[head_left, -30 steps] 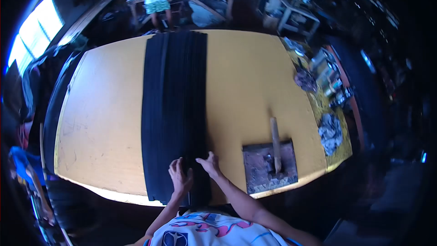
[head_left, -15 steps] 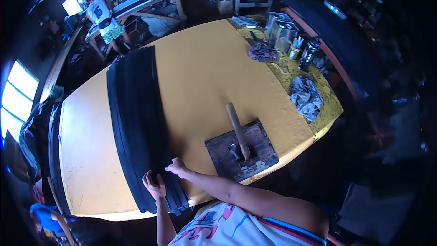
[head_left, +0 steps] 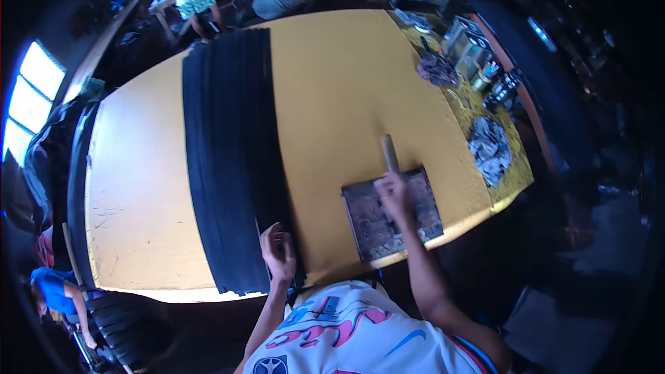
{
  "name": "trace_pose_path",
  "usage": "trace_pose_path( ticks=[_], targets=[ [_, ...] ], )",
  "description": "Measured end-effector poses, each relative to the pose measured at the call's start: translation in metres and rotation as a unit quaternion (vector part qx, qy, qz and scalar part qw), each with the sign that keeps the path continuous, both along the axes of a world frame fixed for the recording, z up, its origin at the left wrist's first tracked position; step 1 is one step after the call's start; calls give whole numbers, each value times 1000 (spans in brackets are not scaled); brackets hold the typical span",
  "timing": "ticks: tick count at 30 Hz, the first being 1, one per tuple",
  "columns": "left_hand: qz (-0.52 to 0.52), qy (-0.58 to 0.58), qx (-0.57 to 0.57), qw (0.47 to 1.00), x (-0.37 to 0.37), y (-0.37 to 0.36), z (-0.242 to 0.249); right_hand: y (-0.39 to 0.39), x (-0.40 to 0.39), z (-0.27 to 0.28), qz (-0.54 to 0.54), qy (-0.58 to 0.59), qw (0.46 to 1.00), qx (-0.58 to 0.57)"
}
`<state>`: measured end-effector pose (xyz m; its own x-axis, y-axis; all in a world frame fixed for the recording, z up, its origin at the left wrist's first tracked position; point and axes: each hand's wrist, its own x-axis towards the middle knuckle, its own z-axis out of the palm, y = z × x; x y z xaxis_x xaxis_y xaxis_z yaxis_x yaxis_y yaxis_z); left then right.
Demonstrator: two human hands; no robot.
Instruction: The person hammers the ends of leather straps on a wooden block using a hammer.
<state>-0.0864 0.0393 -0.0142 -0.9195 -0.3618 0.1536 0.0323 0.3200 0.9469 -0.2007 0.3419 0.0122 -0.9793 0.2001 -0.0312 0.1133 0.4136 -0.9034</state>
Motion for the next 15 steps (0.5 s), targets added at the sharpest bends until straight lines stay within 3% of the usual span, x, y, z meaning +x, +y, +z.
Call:
trace_pose_path(
  ticks=[2,4,5,8,10,12,13,15],
  targets=[
    [-72,-70,171,980,-1,39,-26,80,2,-32,-127,-13,988,86],
    [-137,-245,225,933,-1,71,-39,139,8,-67,-155,-69,956,240],
    [-157,-292,178,926,1,86,-59,152,13,-73,-133,-115,968,177],
    [-174,-296,191,920,-2,125,-91,180,13,-118,-78,-117,977,160],
    [-161,-291,174,927,-4,144,-103,174,12,-101,-68,-143,974,164],
    [-146,-283,157,935,-4,157,-112,166,16,-117,-158,-98,943,276],
    [-127,-286,168,935,-2,158,-116,164,16,-114,-168,-146,950,219],
    [-77,-276,180,941,1,164,-120,156,13,-106,-175,-160,936,260]
  ],
)
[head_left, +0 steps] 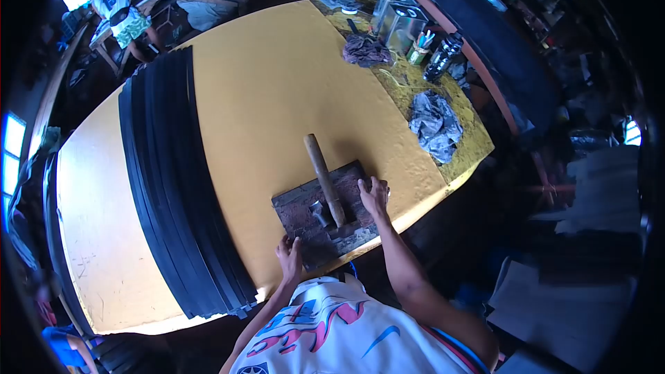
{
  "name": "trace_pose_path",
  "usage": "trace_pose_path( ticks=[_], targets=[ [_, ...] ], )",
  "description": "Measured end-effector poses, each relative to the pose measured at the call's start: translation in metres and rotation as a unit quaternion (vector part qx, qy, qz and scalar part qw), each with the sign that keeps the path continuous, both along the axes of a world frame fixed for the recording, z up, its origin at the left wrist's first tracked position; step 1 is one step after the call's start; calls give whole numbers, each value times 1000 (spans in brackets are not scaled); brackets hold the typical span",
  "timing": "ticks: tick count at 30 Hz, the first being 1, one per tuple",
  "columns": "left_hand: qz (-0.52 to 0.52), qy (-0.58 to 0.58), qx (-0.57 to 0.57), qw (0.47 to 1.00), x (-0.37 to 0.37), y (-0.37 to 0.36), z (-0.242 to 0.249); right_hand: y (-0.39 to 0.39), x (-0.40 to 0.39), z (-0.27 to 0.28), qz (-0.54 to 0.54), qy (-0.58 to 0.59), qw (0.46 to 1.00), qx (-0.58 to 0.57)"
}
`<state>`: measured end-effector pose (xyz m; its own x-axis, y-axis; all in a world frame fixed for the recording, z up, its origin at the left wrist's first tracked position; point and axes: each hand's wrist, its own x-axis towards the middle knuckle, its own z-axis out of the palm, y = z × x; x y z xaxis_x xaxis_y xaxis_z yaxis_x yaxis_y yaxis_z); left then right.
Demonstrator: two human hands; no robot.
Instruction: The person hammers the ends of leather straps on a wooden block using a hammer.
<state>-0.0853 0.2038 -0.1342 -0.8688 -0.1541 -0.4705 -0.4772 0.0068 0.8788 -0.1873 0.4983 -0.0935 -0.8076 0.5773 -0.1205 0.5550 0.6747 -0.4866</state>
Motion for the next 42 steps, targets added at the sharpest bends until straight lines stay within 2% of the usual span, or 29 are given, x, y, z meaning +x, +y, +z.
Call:
trace_pose_path(
  ticks=[1,3,8,12,18,27,29,31,33,34,36,39,40,42],
  targets=[
    [9,1,-5,1000,-1,6,11,-6,0,2,-2,-10,1000,0],
    [15,-20,-104,994,-1,15,31,-14,0,6,-32,-1,999,13],
    [55,-49,-122,990,-4,22,25,-13,-3,12,-38,-40,998,0],
    [63,-75,-187,977,-12,34,49,-11,-3,3,-39,-52,998,-6],
    [66,-91,-168,979,-14,32,49,-13,-4,5,-39,-56,998,18],
    [38,-89,-146,984,-14,25,58,-12,-1,10,-35,-50,998,-18],
    [36,44,-244,968,-32,22,69,1,4,-9,-8,6,1000,1],
    [8,210,-315,926,-80,18,71,12,9,-9,20,42,997,-68],
    [-194,269,-357,873,-132,9,69,16,27,-1,-25,95,982,-164],
    [-209,277,-351,870,-147,8,62,20,42,2,-41,95,984,-142],
    [-363,246,-379,815,-170,9,43,17,79,5,-76,137,983,-92],
    [-414,258,-354,798,-164,10,52,2,126,-1,-52,182,982,4],
    [-427,258,-352,792,-161,10,50,-9,131,5,-51,203,978,-3],
    [-385,289,-351,803,-159,14,46,-24,131,5,-61,199,978,15]
  ],
)
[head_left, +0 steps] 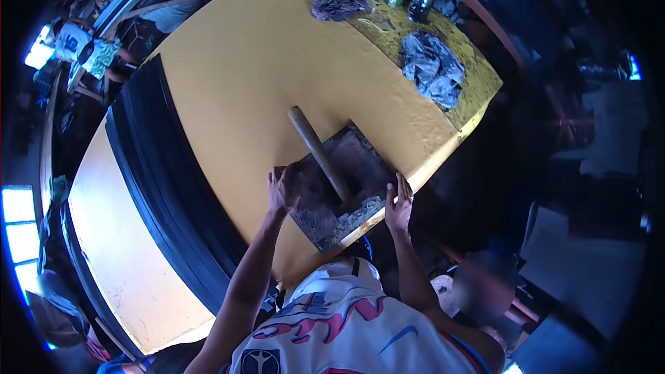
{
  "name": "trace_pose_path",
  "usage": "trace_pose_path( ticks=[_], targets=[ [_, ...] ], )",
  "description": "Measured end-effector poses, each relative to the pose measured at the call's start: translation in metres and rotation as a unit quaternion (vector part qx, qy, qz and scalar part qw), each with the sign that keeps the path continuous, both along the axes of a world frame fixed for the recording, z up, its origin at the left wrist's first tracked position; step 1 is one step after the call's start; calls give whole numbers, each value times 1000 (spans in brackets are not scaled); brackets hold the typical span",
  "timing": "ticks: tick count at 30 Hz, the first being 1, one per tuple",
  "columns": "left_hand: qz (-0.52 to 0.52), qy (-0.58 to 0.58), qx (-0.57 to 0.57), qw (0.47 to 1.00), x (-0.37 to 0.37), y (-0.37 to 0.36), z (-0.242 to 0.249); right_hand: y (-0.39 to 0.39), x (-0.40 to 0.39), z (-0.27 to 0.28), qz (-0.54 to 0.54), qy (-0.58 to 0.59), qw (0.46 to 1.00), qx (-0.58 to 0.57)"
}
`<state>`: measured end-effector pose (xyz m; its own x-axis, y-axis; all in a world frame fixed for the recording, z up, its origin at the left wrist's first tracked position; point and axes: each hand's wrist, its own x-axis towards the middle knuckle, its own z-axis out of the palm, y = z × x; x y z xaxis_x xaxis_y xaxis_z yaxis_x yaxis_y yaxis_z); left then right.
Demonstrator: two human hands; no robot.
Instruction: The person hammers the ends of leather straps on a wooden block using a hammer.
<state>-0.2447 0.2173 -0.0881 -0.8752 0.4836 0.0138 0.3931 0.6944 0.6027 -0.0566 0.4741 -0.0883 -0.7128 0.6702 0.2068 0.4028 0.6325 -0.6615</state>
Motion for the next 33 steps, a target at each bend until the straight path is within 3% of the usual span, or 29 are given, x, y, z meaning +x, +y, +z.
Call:
trace_pose_path(
  ticks=[9,19,23,26,30,31,32,33],
  targets=[
    [102,7,1,995,-3,5,-14,-24,-20,-19,-108,16,992,69],
    [30,44,27,998,-21,0,-33,-21,-32,-14,-178,5,982,67],
    [31,52,12,998,-21,-1,-37,-18,-31,-14,-180,14,981,74],
    [44,41,27,998,-11,3,-13,-19,-25,-12,-167,-13,985,33],
    [67,34,60,995,7,-5,-10,10,-21,0,-88,-41,995,1],
    [102,78,98,987,28,-7,4,12,-13,5,-68,-61,995,-37],
    [137,129,136,973,42,-8,18,12,-8,11,-108,-65,992,-1],
    [165,-54,199,964,70,-24,19,14,-2,23,-136,-171,976,22]
  ],
)
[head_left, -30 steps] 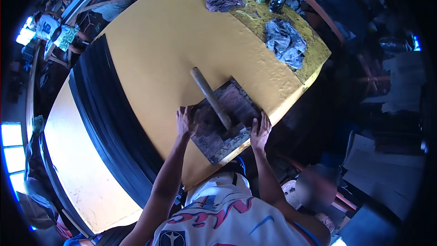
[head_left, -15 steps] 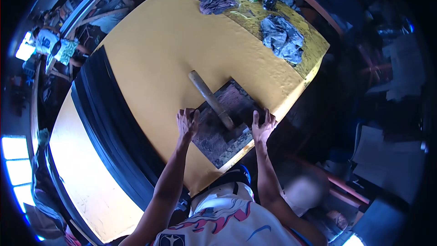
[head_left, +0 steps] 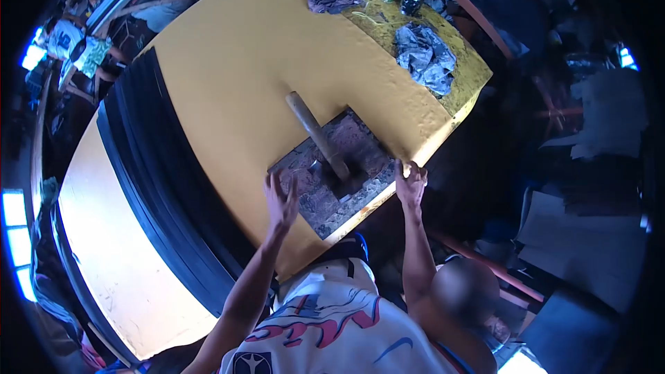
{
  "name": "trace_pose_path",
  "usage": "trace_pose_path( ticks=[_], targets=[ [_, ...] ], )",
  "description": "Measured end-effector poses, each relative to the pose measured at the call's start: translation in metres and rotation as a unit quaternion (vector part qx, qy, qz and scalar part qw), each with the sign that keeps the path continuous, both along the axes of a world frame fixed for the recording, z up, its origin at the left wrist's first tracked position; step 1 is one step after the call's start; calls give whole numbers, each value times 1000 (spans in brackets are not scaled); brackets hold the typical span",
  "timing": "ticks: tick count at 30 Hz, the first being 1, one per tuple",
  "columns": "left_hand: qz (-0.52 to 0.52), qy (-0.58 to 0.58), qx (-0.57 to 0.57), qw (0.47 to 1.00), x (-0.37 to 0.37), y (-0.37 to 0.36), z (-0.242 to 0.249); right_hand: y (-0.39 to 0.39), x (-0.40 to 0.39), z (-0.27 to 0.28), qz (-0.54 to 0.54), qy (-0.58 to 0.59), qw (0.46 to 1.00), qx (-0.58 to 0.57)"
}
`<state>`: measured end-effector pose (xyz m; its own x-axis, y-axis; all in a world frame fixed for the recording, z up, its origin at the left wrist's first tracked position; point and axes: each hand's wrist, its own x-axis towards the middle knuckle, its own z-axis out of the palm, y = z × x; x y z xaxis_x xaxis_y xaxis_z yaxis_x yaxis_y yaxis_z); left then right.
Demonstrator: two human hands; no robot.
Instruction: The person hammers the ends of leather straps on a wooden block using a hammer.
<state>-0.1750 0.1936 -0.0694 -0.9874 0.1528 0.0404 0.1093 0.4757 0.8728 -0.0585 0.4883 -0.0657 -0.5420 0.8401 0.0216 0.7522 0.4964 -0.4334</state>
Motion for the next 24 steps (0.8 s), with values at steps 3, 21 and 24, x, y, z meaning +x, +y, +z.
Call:
trace_pose_path(
  ticks=[3,21,24],
  targets=[
    [-49,-351,86,931,92,-37,29,21,0,-14,63,-40,982,-175],
    [346,-456,531,626,175,71,-28,35,-9,-16,-48,134,926,-349],
    [363,-431,541,624,173,74,-20,40,-3,-25,-25,112,930,-348]
  ],
)
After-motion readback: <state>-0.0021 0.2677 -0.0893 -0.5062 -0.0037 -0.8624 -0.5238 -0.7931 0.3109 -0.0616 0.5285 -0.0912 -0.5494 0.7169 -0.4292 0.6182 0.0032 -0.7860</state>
